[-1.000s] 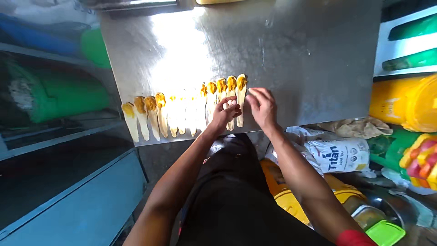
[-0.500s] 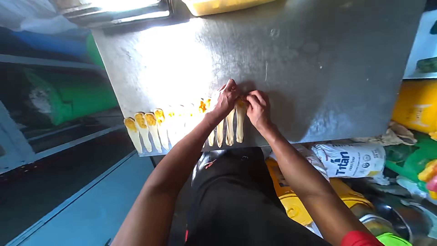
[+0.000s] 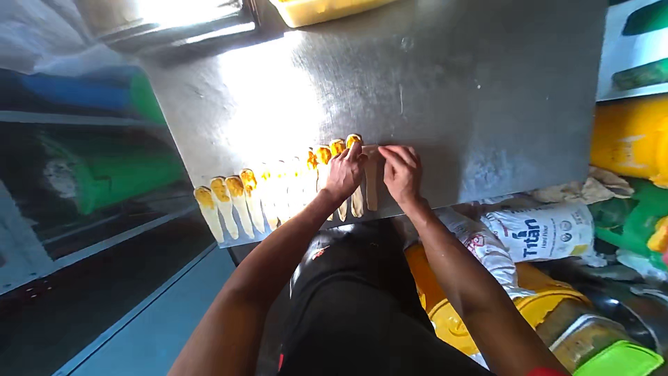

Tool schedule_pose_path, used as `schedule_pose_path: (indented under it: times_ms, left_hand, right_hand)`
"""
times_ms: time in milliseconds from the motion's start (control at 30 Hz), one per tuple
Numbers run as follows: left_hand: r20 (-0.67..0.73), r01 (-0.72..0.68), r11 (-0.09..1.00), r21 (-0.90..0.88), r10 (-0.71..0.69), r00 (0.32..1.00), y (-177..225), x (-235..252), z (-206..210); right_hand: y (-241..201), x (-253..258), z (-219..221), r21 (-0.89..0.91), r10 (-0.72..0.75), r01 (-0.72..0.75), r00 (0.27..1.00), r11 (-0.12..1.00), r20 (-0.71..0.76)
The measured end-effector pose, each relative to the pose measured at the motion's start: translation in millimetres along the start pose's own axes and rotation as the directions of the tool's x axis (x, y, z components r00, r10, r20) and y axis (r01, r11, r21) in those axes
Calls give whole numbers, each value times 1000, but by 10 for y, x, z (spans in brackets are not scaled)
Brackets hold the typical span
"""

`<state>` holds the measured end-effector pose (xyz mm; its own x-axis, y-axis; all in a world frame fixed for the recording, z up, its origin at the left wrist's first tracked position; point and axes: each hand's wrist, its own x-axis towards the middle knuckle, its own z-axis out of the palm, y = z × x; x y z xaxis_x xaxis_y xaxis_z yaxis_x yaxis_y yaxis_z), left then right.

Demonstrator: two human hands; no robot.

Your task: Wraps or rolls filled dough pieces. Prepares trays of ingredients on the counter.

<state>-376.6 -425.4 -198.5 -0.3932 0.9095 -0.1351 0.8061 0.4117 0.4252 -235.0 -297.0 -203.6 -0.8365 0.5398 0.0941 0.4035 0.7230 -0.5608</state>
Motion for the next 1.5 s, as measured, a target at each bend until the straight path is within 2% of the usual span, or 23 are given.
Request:
schedule_pose_path:
  times_ms: [67, 133, 200, 300, 367, 467, 567, 633, 733, 833, 900, 967, 1033, 1100, 1167, 1233, 1300, 1400, 1500]
  left_hand:
    - [-76, 47, 998, -40, -50, 996, -38, 65, -9]
    - [39, 117, 993, -1, -117, 992, -23, 152, -47]
    - [89, 120, 992, 31, -123, 988, -34, 245, -46]
    - [-15, 55, 997, -63, -56, 998, -91, 260, 13]
    - [-101, 41, 976, -214, -64, 993, -86, 229, 81]
    - [-113, 184, 918, -352, -237, 965, 24, 203, 40]
    - [-111, 361, 822, -439, -449, 887, 140, 240, 121]
    - [-172, 383, 813, -439, -494, 852, 203, 220, 232]
    - [-204, 281, 866, -414, -389, 899, 318, -25, 196]
    - [-203, 190, 939, -288, -253, 946, 298, -131, 304]
    - [-123, 173, 972, -158, -193, 973, 277, -171, 378]
    - [-14, 159, 986, -50, -160, 987, 266, -182, 355]
    - [89, 161, 987, 18, -162, 983, 271, -163, 254]
    - [184, 181, 983, 7, -179, 966, 313, -144, 66]
    - [177, 171, 982, -76, -155, 972, 339, -231, -34]
    - [152, 107, 980, -170, -81, 985, 384, -456, 54]
    - [205, 44, 976, -211, 0, 979, 493, -735, 167]
    - [281, -74, 989, -124, 107, 954, 658, -1054, 357]
    - [295, -146, 989, -13, 143, 945, 799, -1319, 553]
  right_hand:
    - [-4, 133, -44, -8, 47, -46, 997, 999, 58]
    - [42, 245, 63, -21, 114, -112, 988, 993, 107]
    - [54, 330, 120, -5, 147, -148, 981, 989, 125]
    - [37, 268, 120, 77, 213, -225, 967, 971, 140]
    - [-13, 114, 101, 152, 256, -269, 961, 951, 102]
    - [-132, -37, 177, 228, 342, -324, 939, 918, -41]
    - [-222, -48, 311, 214, 334, -298, 929, 930, -156]
    - [-279, -48, 345, 215, 309, -270, 935, 938, -174]
    - [-261, -146, 424, 199, 245, -221, 963, 955, -108]
    - [-179, -243, 502, 108, 180, -167, 976, 980, -120]
    - [-137, -291, 493, 26, 132, -130, 988, 991, -80]
    - [-88, -259, 408, -59, 88, -86, 996, 995, 22]
    - [-53, -135, 252, -85, 56, -47, 993, 995, 101]
    - [-40, 52, 101, -53, 26, -22, 997, 998, 68]
    - [-83, 259, 25, -40, 15, -14, 999, 999, 32]
    - [-134, 456, 129, -107, -14, 18, 999, 994, 41]
    - [-133, 569, 373, -220, -78, 92, 994, 971, 72]
    - [-71, 810, 537, -263, -219, 238, 970, 935, 101]
    - [-66, 1156, 421, -294, -243, 256, 967, 921, 80]
